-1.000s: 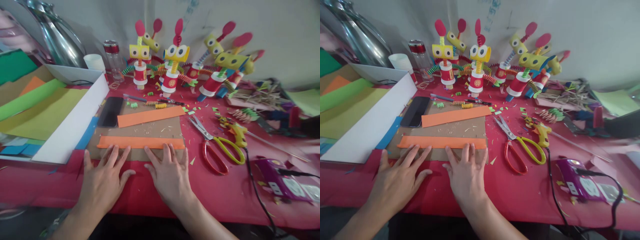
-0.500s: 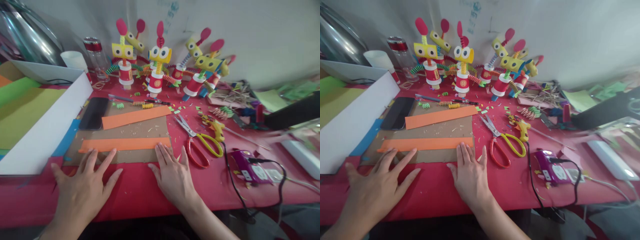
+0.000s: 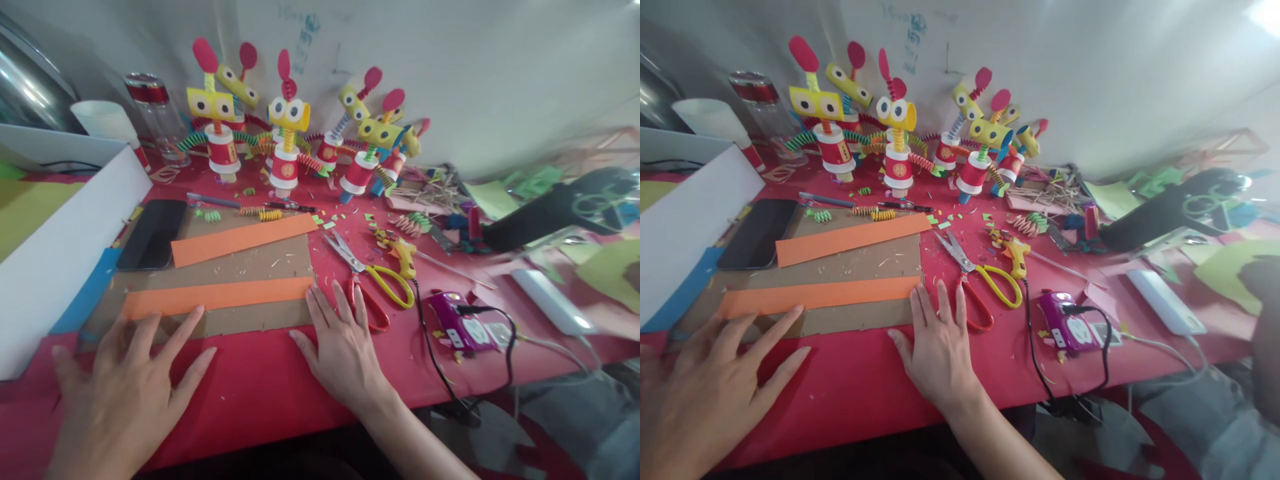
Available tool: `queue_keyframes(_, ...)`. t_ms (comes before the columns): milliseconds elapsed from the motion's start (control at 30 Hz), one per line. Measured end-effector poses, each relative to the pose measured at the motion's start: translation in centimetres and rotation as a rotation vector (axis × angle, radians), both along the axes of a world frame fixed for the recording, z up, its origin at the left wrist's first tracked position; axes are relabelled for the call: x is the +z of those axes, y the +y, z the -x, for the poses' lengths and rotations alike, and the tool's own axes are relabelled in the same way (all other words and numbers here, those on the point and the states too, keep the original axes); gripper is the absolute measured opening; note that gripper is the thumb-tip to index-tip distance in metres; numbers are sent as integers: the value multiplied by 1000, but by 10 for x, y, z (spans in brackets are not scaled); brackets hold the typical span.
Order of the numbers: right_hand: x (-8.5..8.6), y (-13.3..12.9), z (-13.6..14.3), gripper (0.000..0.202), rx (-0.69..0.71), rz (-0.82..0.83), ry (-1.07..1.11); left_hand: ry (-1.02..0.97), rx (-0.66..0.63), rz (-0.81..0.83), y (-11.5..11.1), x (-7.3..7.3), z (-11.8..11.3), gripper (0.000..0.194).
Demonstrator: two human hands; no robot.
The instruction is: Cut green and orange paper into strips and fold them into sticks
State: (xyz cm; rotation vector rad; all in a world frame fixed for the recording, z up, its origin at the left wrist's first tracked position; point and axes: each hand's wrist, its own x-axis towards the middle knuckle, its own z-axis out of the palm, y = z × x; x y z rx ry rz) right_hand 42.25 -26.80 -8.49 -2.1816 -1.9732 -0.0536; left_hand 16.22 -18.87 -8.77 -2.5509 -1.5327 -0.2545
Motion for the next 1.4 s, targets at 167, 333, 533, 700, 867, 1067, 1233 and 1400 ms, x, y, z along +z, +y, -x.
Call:
queue_keyframes(167, -4, -2, 0, 61, -25, -48, -6, 48, 1, -23, 5, -5, 6, 69)
queue_keyframes(333, -5, 0, -2, 61, -26, -15, 20, 37, 34, -13, 0, 11, 7, 69)
queue_keyframes(533, 2, 1, -3, 59, -3, 15, 31, -74, -191, 63, 12, 38, -63, 33)
queue_keyframes(700, 18, 14, -14, 39, 57, 21, 72, -187, -326, 404, 43, 22, -123, 25)
queue_keyframes(867, 23, 58, -42, 14, 102, 55, 215, -209, -323, 416, 55, 11, -125, 14)
queue_keyframes(1067, 13, 84, -58, 20, 178, 115, 448, -233, -320, 345, 54, 7, -124, 33)
queue_keyframes(1233, 7, 82, -67, 14, 275, -35, 494, -233, -362, 197, 48, 2, -124, 28)
queue_keyframes(1400, 6, 78, -78, 19, 371, -96, 504, -154, -446, -23, 40, 0, -121, 24)
